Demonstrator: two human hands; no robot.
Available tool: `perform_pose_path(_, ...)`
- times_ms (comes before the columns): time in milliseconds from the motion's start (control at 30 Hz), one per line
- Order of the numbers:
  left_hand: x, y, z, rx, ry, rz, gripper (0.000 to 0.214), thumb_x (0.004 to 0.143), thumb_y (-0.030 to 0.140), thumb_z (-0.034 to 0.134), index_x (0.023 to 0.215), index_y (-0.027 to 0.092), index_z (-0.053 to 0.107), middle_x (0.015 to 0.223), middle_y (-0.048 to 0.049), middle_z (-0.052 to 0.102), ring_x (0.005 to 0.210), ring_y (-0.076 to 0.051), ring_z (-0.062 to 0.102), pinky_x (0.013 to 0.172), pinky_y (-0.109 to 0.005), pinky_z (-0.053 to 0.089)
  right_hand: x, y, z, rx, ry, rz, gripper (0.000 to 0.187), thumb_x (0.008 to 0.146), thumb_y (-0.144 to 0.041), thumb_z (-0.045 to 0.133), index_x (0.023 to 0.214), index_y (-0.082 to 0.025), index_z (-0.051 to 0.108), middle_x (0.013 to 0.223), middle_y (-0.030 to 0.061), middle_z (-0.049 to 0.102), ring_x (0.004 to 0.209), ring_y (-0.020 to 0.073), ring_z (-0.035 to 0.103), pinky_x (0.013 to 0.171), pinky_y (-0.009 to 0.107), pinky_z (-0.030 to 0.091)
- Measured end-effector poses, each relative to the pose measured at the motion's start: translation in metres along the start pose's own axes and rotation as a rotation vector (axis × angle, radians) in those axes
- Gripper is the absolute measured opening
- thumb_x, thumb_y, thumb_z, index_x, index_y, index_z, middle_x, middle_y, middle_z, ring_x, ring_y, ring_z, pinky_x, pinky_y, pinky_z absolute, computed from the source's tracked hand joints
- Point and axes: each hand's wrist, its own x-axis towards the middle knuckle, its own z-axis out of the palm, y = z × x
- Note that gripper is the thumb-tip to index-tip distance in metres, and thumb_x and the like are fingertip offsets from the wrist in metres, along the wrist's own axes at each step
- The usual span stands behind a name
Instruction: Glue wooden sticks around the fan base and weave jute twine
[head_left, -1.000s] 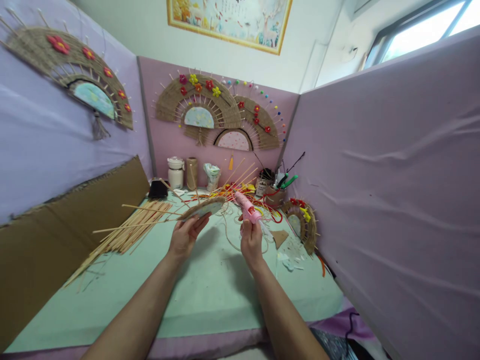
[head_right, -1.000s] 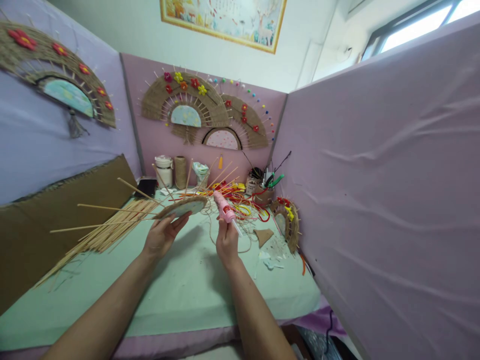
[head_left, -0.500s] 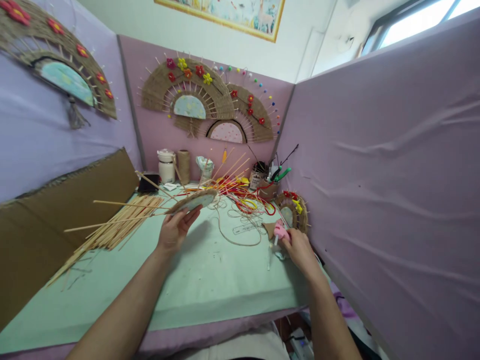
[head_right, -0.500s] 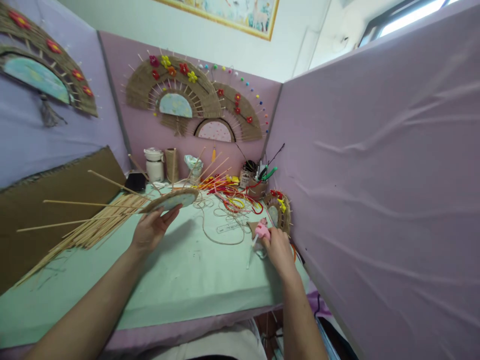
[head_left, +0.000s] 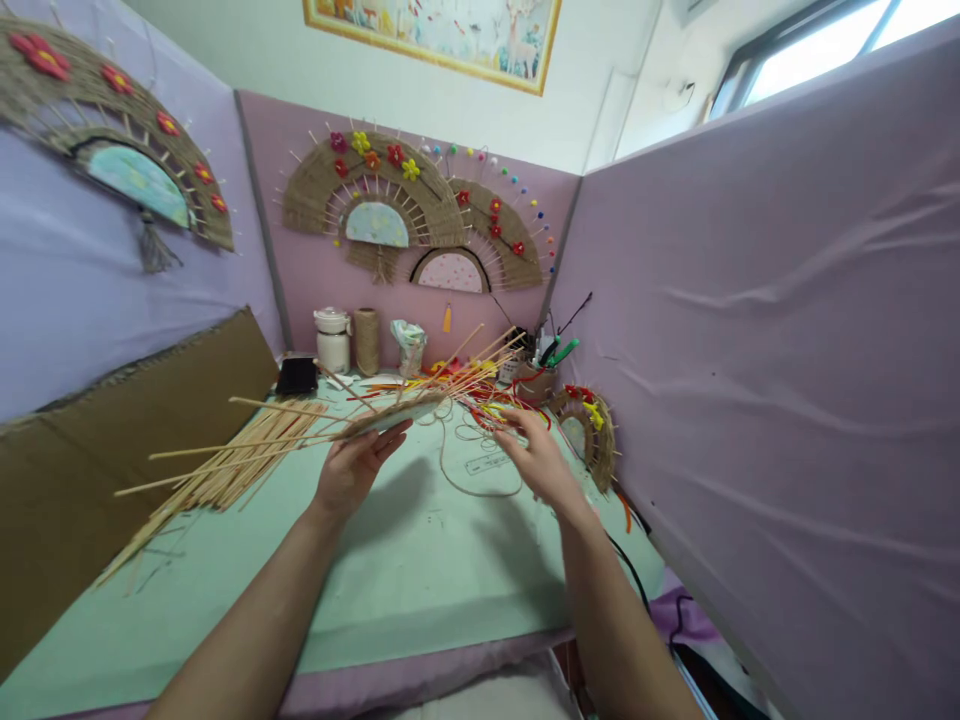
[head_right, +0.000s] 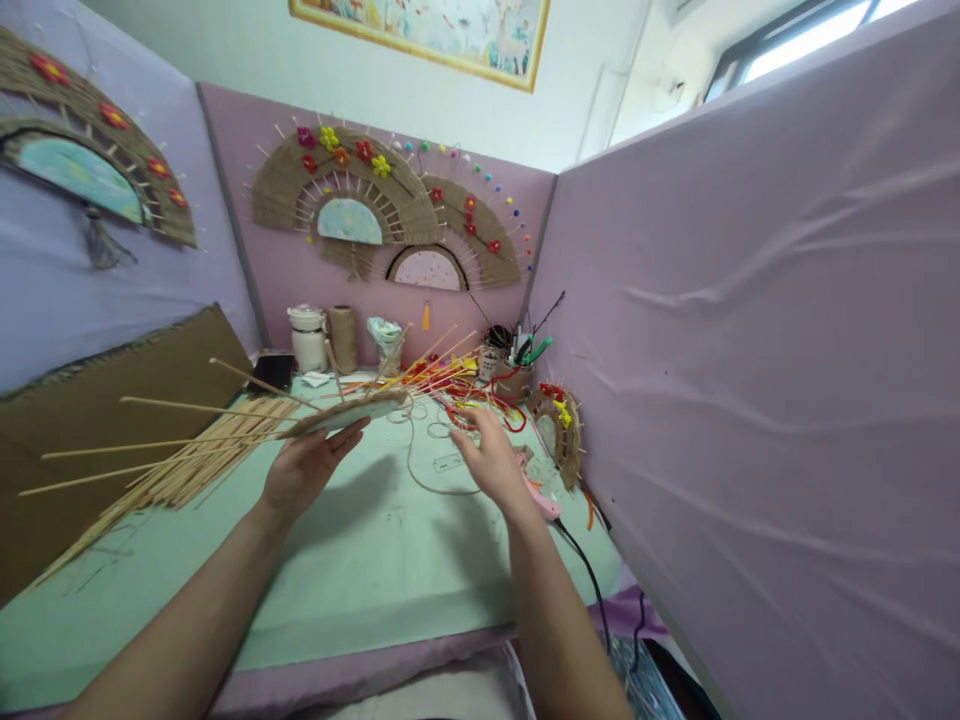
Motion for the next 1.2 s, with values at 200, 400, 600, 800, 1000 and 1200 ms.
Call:
perform_pose_path(200, -0.001, 0.002, -0.001, -0.008, -0.041, -0.009, 0.026, 0.068, 0.022, 0.075, 0.094, 0.021, 0.072, 0.105, -0.0079, 0.073, 0.108, -0.034, 0.064, 0.097, -0.045, 0.047, 0.037, 0.003, 0.076, 0.296, 0.078, 0.214, 0.051, 0.069, -0.039, 0.073, 0.111, -0.016, 0.058, 0.112, 0.0122, 0.062, 0.100, 0.0237, 0.059, 0.082, 0.038, 0.049)
perform_pose_path(400, -0.002, 0.000, -0.001, 0.009, -0.049, -0.013, 0.029, 0.070, 0.022, 0.074, 0.098, 0.020, 0.071, 0.106, -0.0097, 0.073, 0.110, -0.034, 0.063, 0.100, -0.048, 0.044, 0.037, -0.011, 0.081, 0.311, 0.280, 0.052, 0.025, 0.078, -0.037, 0.063, 0.093, -0.017, 0.064, 0.098, 0.0063, 0.056, 0.085, 0.0157, 0.055, 0.073, 0.028, 0.047)
perform_pose_path(600, -0.002, 0.000, -0.002, 0.012, -0.068, -0.022, 0.030, 0.071, 0.021, 0.073, 0.101, 0.020, 0.070, 0.110, -0.0091, 0.072, 0.109, -0.033, 0.063, 0.099, -0.046, 0.045, 0.035, -0.015, 0.087, 0.415, 0.293, -0.028, 0.019, 0.080, -0.034, 0.063, 0.089, -0.018, 0.064, 0.095, 0.0043, 0.052, 0.078, 0.0134, 0.053, 0.067, 0.026, 0.046)
perform_pose_path(800, -0.001, 0.001, -0.004, 0.025, -0.111, -0.033, 0.027, 0.073, 0.021, 0.071, 0.101, 0.020, 0.070, 0.110, -0.0082, 0.072, 0.110, -0.032, 0.063, 0.100, -0.045, 0.044, 0.034, -0.009, 0.085, 0.516, 0.289, 0.037, 0.018, 0.080, -0.036, 0.062, 0.078, -0.018, 0.063, 0.087, 0.0034, 0.058, 0.080, 0.0150, 0.055, 0.069, 0.026, 0.045)
perform_pose_path(1000, 0.000, -0.001, -0.007, 0.015, -0.125, -0.036, 0.025, 0.072, 0.019, 0.072, 0.097, 0.020, 0.071, 0.107, -0.0085, 0.073, 0.111, -0.033, 0.063, 0.099, -0.045, 0.044, 0.036, -0.003, 0.075, 0.801, 0.303, 0.216, 0.020, 0.074, -0.037, 0.068, 0.080, -0.019, 0.062, 0.078, 0.0003, 0.062, 0.075, 0.0140, 0.056, 0.073, 0.027, 0.045)
perform_pose_path(1200, 0.000, -0.002, -0.007, 0.028, -0.133, -0.037, 0.023, 0.072, 0.020, 0.072, 0.096, 0.020, 0.071, 0.108, -0.0074, 0.073, 0.111, -0.033, 0.063, 0.100, -0.047, 0.043, 0.043, 0.000, 0.057, 1.090, 0.181, 0.315, 0.026, 0.068, -0.034, 0.075, 0.082, -0.020, 0.059, 0.065, -0.0033, 0.059, 0.057, 0.0090, 0.051, 0.056, 0.022, 0.041)
